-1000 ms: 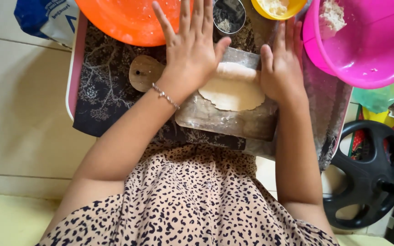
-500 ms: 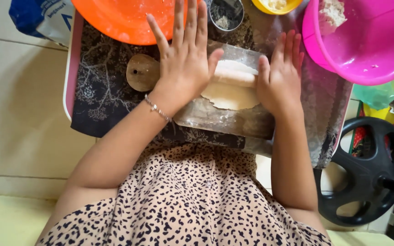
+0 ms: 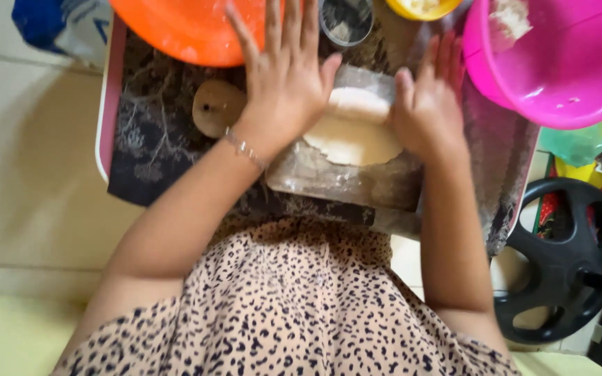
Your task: Rolling out dough with a rolling pin, cutting circles with a metal cutter, and filling/folding the dough to make shapes.
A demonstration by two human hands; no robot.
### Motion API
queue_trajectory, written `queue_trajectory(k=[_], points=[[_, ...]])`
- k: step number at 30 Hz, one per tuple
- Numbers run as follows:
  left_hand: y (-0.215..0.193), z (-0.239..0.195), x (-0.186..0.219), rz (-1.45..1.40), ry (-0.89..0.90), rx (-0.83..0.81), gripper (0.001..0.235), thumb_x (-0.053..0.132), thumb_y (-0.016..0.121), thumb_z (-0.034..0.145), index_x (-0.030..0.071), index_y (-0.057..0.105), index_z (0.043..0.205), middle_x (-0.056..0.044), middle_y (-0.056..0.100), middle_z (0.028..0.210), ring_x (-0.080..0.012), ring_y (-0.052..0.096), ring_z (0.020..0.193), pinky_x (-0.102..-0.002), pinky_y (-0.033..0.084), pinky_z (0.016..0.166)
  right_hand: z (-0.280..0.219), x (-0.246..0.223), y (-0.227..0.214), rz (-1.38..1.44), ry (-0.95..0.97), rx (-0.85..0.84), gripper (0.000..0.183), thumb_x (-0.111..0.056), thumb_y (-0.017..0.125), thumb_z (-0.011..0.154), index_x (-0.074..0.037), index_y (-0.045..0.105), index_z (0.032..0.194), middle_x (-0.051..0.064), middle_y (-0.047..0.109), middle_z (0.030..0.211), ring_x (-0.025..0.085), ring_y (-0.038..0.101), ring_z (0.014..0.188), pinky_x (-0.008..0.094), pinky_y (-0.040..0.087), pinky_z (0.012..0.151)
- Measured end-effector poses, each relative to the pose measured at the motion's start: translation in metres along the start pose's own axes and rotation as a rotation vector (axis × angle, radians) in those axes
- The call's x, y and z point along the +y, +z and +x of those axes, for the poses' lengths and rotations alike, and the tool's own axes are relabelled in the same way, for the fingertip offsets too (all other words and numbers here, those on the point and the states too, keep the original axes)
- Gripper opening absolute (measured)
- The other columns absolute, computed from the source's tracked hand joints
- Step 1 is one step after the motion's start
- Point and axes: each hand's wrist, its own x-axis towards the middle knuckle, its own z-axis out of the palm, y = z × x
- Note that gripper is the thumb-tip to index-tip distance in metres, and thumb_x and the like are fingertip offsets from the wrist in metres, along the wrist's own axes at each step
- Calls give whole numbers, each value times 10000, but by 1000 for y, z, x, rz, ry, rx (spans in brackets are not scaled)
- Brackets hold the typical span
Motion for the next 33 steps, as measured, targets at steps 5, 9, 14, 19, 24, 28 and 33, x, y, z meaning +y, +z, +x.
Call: queue_trajectory(k=[5,9,14,19,24,28,33], points=[[4,24,2,-57,7,190,729,501,276,1175,34,92,1704,-122,-84,1676,-325,-131,1514,-757,-139,1134,28,8,-4,69,10,-48,688,-359,270,1120,163,211,1565,296,97,1663,372,24,1539,462,106,1242],[-12,-7,3,-26,-60,-11,839,662,163,1177,50,-155,1654,-98,-267,1644,-248,-291,1453,-743,-206,1131,8,-3,-6,18,6,-61,743,-401,214,1088,146,160,1589,312,40,1665,401,-25,1541,482,22,1253],[-14,-37,6,36,-17,-40,884,636,327,1241,9,-124,1672,-128,-249,1652,-308,-268,1470,-777,-147,1139,-33,-14,-2,-56,9,3,748,-403,214,1088,125,138,1613,287,23,1684,360,-65,1548,515,-49,1246],[-7,-22,4,8,2,0,832,540,350,1224,-5,-89,1675,-131,-222,1663,-301,-259,1470,-765,-161,1127,-16,-12,-5,-51,28,5,753,-420,213,1080,107,147,1615,279,56,1690,364,-30,1555,528,-57,1230],[-13,-35,8,74,-44,-54,845,527,413,1324,-19,-125,1679,-141,-252,1649,-317,-245,1496,-786,-114,1168,-28,-16,-9,-59,32,-74,767,-464,129,1066,60,144,1625,204,40,1704,295,-67,1545,523,-57,1231],[8,-65,2,72,-25,-105,963,624,451,1311,-25,-168,1660,-168,-302,1616,-331,-297,1451,-798,-156,1135,-70,-19,1,-38,-18,-6,749,-433,134,1084,94,167,1616,217,59,1704,322,-74,1541,545,-66,1236],[13,-65,0,-8,53,25,871,503,493,1231,-10,-45,1685,-157,-197,1663,-339,-249,1463,-810,-171,1059,-69,-13,7,-26,-13,54,730,-436,193,1100,65,162,1631,214,66,1713,328,-34,1568,544,-59,1243]])
